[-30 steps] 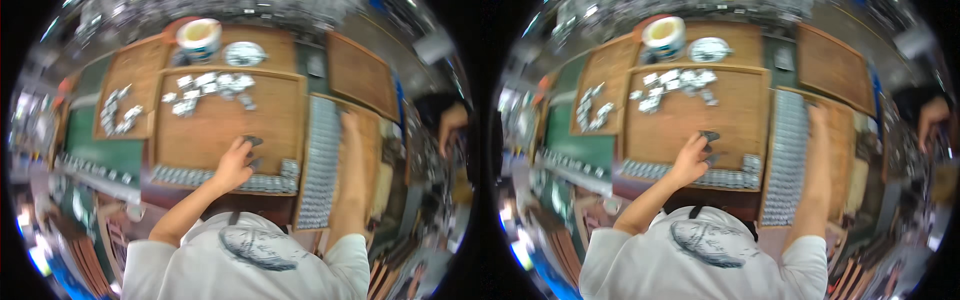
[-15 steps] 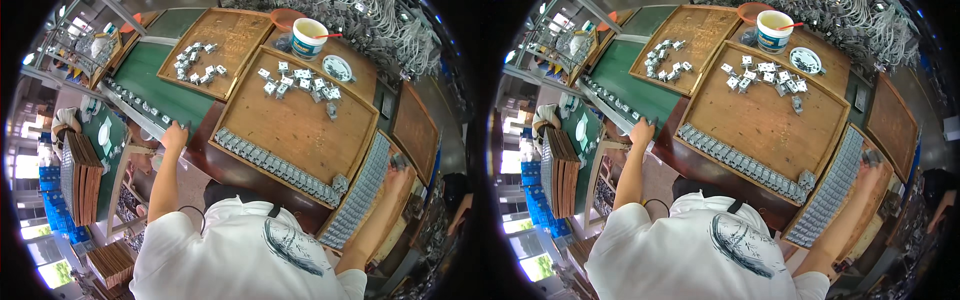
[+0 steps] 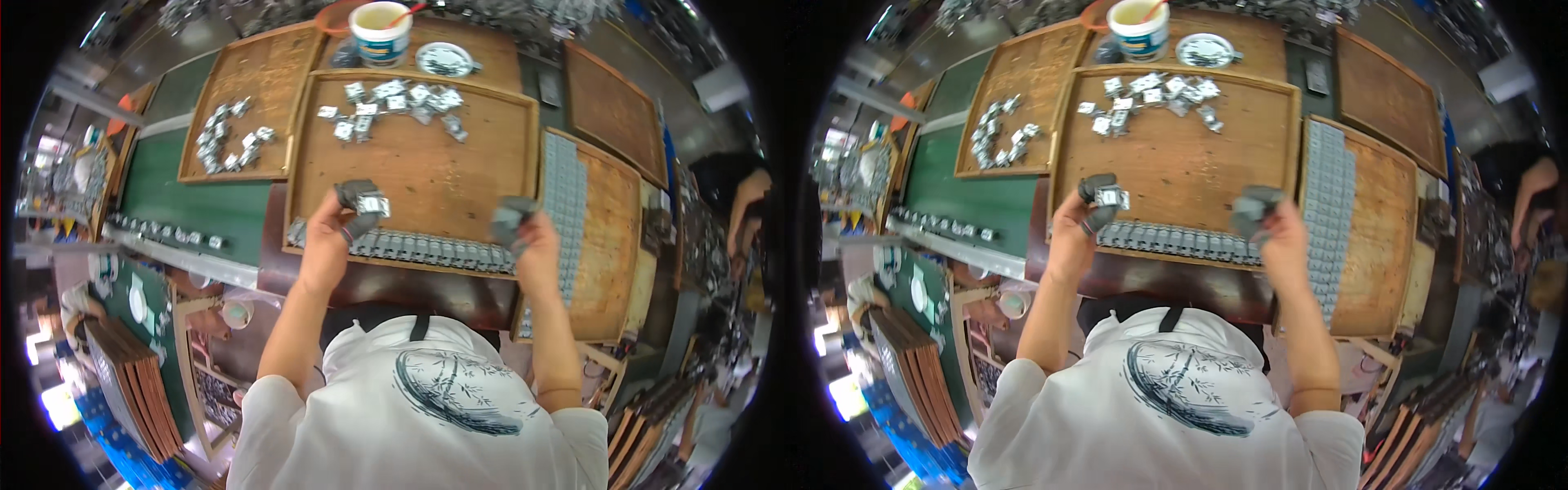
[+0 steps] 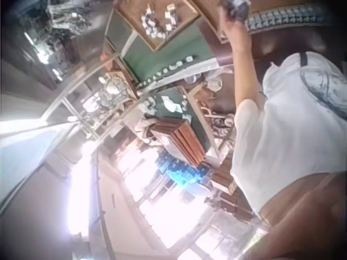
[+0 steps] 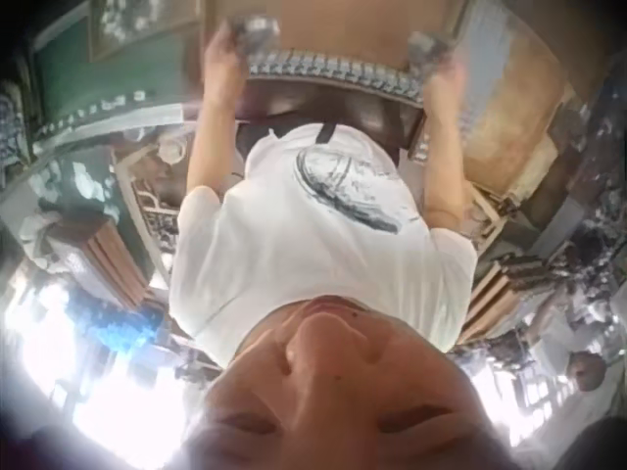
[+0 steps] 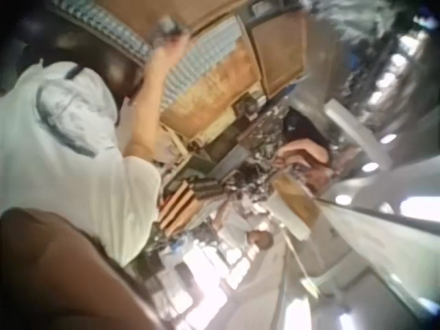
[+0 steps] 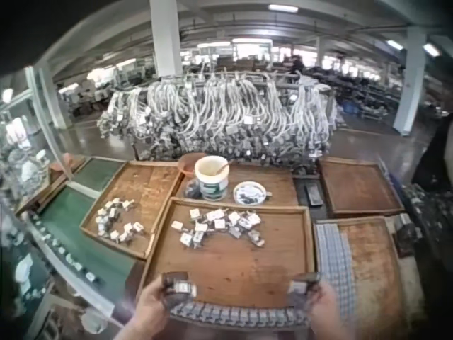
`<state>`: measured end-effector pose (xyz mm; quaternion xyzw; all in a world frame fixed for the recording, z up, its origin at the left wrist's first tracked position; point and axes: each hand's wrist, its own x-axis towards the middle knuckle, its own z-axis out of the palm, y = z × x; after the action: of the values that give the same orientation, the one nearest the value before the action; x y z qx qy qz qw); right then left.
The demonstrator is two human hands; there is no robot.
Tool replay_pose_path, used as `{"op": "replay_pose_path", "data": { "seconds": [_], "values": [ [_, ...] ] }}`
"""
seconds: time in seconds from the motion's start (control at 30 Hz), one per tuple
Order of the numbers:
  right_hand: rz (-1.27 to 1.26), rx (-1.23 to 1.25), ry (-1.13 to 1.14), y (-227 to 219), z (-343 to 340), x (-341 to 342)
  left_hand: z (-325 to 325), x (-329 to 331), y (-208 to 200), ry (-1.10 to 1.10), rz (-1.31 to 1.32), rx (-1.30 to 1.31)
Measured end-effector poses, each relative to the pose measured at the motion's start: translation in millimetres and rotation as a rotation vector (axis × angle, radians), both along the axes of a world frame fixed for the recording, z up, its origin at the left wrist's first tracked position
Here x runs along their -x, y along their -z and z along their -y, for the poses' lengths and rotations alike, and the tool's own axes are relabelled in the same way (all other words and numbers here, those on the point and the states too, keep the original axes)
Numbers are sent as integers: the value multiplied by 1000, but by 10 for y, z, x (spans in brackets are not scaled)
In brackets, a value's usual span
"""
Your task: Assembling small electronic components and placing them into a grid-style tray at a workstation.
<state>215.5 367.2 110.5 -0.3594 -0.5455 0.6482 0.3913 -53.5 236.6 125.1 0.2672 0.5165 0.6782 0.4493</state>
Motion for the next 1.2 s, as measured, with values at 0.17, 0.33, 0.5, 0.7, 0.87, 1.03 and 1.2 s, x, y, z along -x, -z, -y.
{"op": "replay_pose_path", "data": {
  "seconds": [0.17,0.33,0.5,0.7,0.87,1.03,1.2],
  "values": [
    [656,-578,-217,-596,258,70,-204,-488,-116,258,36,-68],
    [628,-804,-65,-572,252,-29,-314,-712,-215,439,-38,-147],
    [676,-946,-32,-539,214,-121,-368,-939,-164,438,-169,-82],
    [673,-771,-207,-600,70,-293,-447,-1010,-37,503,75,18],
    [753,-894,-50,-291,128,-215,-511,-1107,21,475,-297,-34],
    [742,-858,73,-186,172,-122,-569,-1287,-29,311,-810,-33],
    [700,-425,-30,-251,79,-174,-716,-1172,174,345,-926,-193]
  ]
}}
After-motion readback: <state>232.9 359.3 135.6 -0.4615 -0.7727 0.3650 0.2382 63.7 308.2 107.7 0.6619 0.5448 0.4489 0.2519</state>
